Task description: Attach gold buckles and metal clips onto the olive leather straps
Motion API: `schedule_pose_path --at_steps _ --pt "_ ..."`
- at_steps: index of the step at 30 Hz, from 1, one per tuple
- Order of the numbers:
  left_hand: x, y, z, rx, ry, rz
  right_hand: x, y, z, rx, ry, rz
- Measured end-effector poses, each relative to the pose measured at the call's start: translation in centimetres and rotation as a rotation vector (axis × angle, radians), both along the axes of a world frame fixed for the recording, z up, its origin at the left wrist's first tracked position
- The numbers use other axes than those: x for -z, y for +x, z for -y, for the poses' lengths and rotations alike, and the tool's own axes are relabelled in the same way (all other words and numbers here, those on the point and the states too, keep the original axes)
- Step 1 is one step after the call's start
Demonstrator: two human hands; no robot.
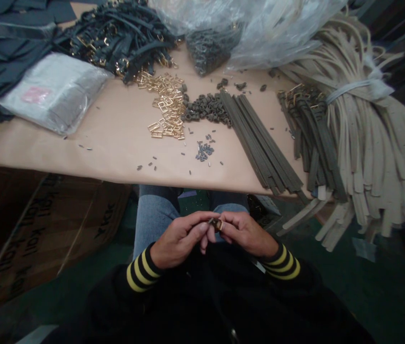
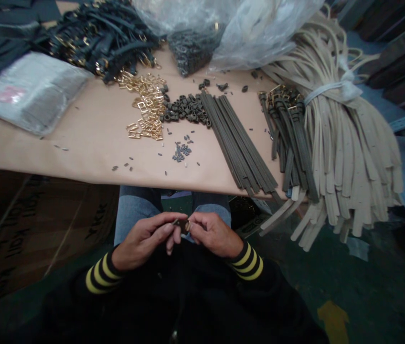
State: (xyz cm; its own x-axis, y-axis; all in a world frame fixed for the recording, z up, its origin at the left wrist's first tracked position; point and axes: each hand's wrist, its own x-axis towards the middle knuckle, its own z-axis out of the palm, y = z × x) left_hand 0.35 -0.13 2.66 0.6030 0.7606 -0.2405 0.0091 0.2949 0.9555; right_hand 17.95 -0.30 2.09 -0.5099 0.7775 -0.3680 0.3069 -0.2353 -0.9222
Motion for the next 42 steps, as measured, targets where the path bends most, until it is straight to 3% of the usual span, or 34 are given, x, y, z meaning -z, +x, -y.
schedule_pose_path --at_steps 4,9,19,28,42 --pt "0.4 -0.5 -0.4 -0.014 -0.255 0.123 0.3 0.0 0.3 -0.034 -0.070 -0.064" --pt "1.1 -0.9 -0.4 -0.043 -0.379 0.192 0.4 -0.4 0.3 -0.054 -0.105 -0.100" --pt "0.3 -1.8 -0.8 -0.006 -0.601 0.001 0.7 -1.3 0.7 -0.046 0.003 0.006" --pt "1.0 -1.2 0.3 -0.137 -0.496 -0.058 1.2 -1.4 0.9 -0.043 0.087 0.090" --pt "0.4 -0.6 0.0 -0.107 -0.321 -0.186 0.1 -1.0 0.6 -0.174 0.133 0.137"
